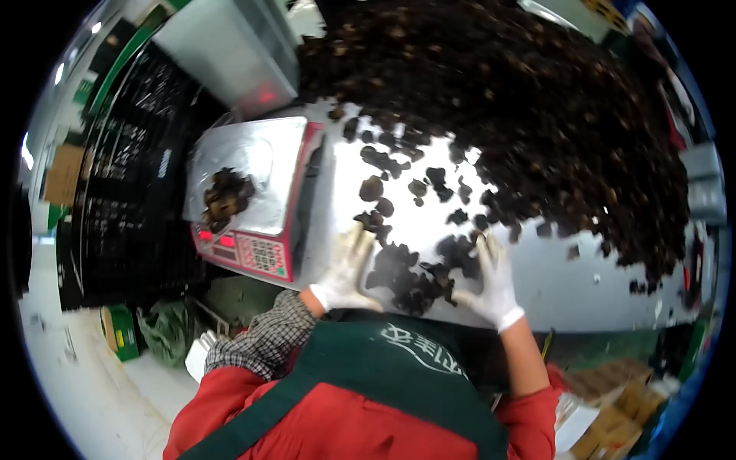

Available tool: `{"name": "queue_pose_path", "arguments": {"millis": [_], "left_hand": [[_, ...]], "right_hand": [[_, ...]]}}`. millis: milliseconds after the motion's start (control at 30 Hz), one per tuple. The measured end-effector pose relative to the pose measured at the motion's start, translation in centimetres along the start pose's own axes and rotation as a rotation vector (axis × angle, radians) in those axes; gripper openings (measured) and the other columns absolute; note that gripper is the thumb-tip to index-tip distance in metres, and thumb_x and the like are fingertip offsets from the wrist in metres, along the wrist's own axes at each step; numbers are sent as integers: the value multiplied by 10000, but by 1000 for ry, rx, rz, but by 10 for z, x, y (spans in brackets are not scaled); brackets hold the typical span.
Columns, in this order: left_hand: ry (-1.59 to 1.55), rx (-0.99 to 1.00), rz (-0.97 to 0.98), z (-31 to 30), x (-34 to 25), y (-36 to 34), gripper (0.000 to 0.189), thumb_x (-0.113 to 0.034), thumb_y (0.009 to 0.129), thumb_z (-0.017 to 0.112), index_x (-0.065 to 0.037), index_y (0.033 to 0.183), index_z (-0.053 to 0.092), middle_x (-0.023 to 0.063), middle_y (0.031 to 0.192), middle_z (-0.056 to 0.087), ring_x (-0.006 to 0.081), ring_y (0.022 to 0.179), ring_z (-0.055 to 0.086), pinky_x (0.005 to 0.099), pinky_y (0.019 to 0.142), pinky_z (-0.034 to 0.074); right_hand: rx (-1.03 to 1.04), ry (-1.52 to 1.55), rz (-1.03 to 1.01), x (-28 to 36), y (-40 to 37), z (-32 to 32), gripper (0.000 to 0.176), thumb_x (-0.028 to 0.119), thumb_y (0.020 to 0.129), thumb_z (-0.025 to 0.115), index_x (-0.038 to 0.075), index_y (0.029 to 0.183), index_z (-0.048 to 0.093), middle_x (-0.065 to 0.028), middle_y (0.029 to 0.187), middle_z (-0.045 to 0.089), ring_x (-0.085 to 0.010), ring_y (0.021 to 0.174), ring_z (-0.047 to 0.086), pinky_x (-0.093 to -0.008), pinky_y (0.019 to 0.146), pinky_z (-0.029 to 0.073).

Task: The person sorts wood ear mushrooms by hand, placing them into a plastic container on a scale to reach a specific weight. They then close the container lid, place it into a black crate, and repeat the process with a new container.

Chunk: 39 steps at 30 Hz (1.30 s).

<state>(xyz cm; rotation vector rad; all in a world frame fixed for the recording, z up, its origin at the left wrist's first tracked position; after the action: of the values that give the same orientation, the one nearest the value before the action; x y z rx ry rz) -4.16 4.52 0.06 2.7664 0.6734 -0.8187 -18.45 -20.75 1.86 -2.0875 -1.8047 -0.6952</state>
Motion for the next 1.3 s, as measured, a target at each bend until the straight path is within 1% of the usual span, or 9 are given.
{"name": "queue_pose_path", "arguments": {"millis": [100,267,467,600,667,933,1067,1200,1300], "left_hand": [[-46,67,235,9,-30,9,1282,-567,529,825,-55,1497,158,297,1507,119,476,1379,182,574,1125,197],[-82,-95,381,26,-63,32,1037,-399,592,826,-90,1442,319,212,1479,280,415,1296,353,528,1074,316],[9,-122,68,33,-53,91,730,-200,687,703,-50,1345,425,129,1129,595,301,971,588,398,860,486],[-516,47,-280,19,-44,124,411,-203,780,657,-105,1169,567,155,1085,638,309,1022,618,360,906,484],[-535,20,-291,4,-50,130,414,-208,793,658,-102,1183,567,148,1073,649,304,1021,623,351,912,482],[-563,-355,-80,-154,-41,75,469,-26,773,651,-65,1226,538,124,1095,635,224,1018,634,316,909,496],[-391,-528,-136,-238,10,9,475,-62,762,681,-85,1219,555,137,1039,660,257,1013,645,335,906,503],[-677,-527,-223,-268,86,-38,565,41,762,644,-3,1296,465,139,1174,616,195,1120,595,326,969,487],[-168,-521,-300,-265,127,-53,746,-113,698,722,-5,1363,402,216,1317,484,334,1214,498,398,1036,410]], "right_hand": [[122,-7,-224,33,-17,24,1155,563,582,808,34,1456,269,-320,1490,198,-533,1312,270,-581,1073,269],[6,-61,-332,62,-8,43,1035,409,555,851,15,1374,356,-327,1417,301,-463,1226,388,-555,1018,329],[-86,-5,-153,42,41,36,856,85,589,751,-19,1357,388,-219,1253,505,-368,1107,517,-436,949,424],[13,375,73,6,69,40,681,-3,645,661,26,1297,469,-176,1146,538,-321,1079,551,-375,951,454],[3,582,131,5,76,32,626,-26,666,641,10,1271,483,-156,1152,545,-275,1095,560,-352,976,443],[-75,492,-156,177,151,-34,524,-66,650,608,-4,1165,537,-170,1064,569,-328,1011,592,-371,905,484],[-93,359,-405,270,205,-1,585,22,669,651,5,1235,507,-201,1076,564,-372,1022,579,-386,904,483],[-9,418,-482,334,254,53,701,139,676,700,15,1312,434,-202,1132,547,-360,1067,562,-413,895,490],[22,153,-458,344,264,74,808,210,676,750,21,1370,382,-213,1226,504,-362,1106,551,-392,899,501]]}}
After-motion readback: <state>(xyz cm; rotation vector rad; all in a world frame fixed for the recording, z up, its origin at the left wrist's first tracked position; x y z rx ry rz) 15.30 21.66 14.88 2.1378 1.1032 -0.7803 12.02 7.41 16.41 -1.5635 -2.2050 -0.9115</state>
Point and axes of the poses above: each hand's wrist, its own y-axis towards the middle knuckle, its own z-axis out of the palm, x = y × z, the point moved 6 cm from there along y, towards the middle knuckle
